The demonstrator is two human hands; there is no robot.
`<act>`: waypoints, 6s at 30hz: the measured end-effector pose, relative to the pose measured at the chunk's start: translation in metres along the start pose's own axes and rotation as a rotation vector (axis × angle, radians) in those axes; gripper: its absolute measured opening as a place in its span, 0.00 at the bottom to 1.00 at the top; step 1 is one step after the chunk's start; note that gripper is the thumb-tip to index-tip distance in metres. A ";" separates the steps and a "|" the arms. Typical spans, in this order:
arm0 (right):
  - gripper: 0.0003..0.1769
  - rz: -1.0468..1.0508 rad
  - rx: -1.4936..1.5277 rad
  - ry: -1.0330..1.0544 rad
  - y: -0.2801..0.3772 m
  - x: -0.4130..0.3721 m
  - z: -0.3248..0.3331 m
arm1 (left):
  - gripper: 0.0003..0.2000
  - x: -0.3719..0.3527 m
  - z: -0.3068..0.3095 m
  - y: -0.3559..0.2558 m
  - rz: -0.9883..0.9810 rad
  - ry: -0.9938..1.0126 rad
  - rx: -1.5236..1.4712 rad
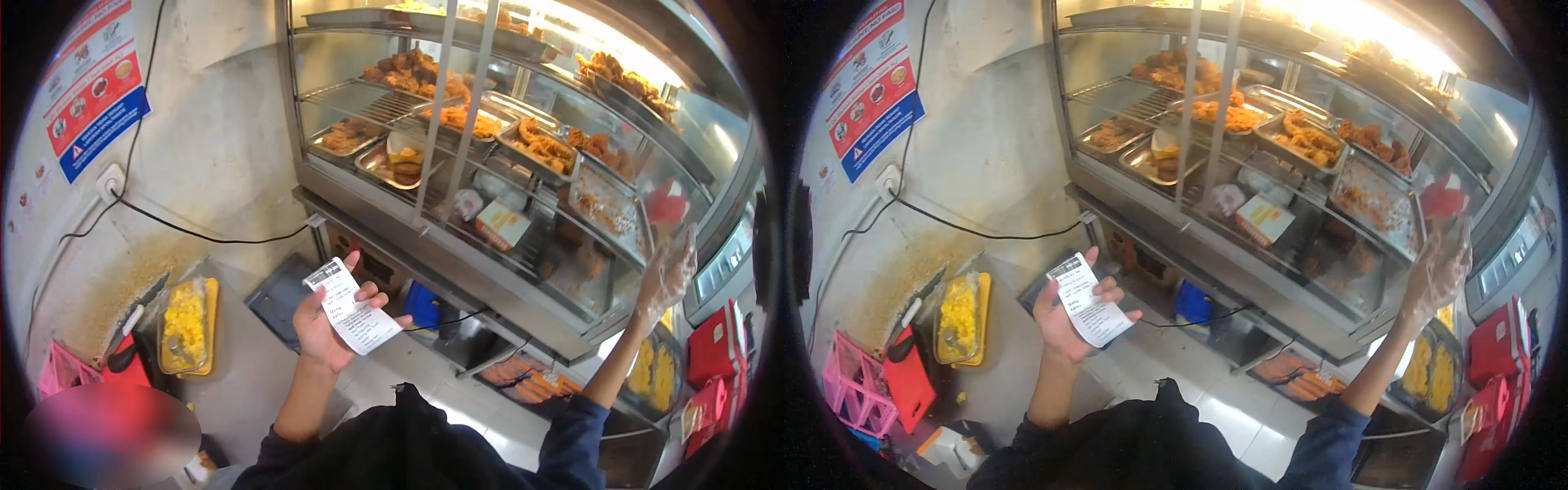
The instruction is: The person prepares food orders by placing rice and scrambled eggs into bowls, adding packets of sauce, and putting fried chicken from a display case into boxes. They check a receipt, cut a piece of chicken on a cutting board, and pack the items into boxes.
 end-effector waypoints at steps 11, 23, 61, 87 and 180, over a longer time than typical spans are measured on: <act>0.17 -0.435 0.761 0.051 -0.028 -0.022 -0.028 | 0.39 0.078 0.005 0.083 0.209 0.027 0.019; 0.18 -0.620 0.948 0.315 0.012 -0.021 -0.039 | 0.40 0.148 0.020 0.129 0.243 0.119 0.377; 0.48 -0.048 0.422 1.464 0.156 -0.179 -0.158 | 0.19 0.185 0.119 0.063 -0.607 0.406 1.334; 0.20 -1.205 1.085 0.172 0.077 -0.167 -0.009 | 0.35 0.106 0.162 0.180 0.364 -0.106 0.202; 0.13 0.517 1.543 1.752 0.473 -0.449 0.295 | 0.20 -0.479 0.131 -0.112 -0.703 -1.326 1.203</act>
Point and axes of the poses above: each hand's wrist, its own x-axis towards the middle knuckle, its own z-axis out of the back of the hand, y = z × x, the point moved 8 cm from there along x, towards the middle knuckle, and after that the axes turned 5 degrees about -z, right-handed, at the moved point
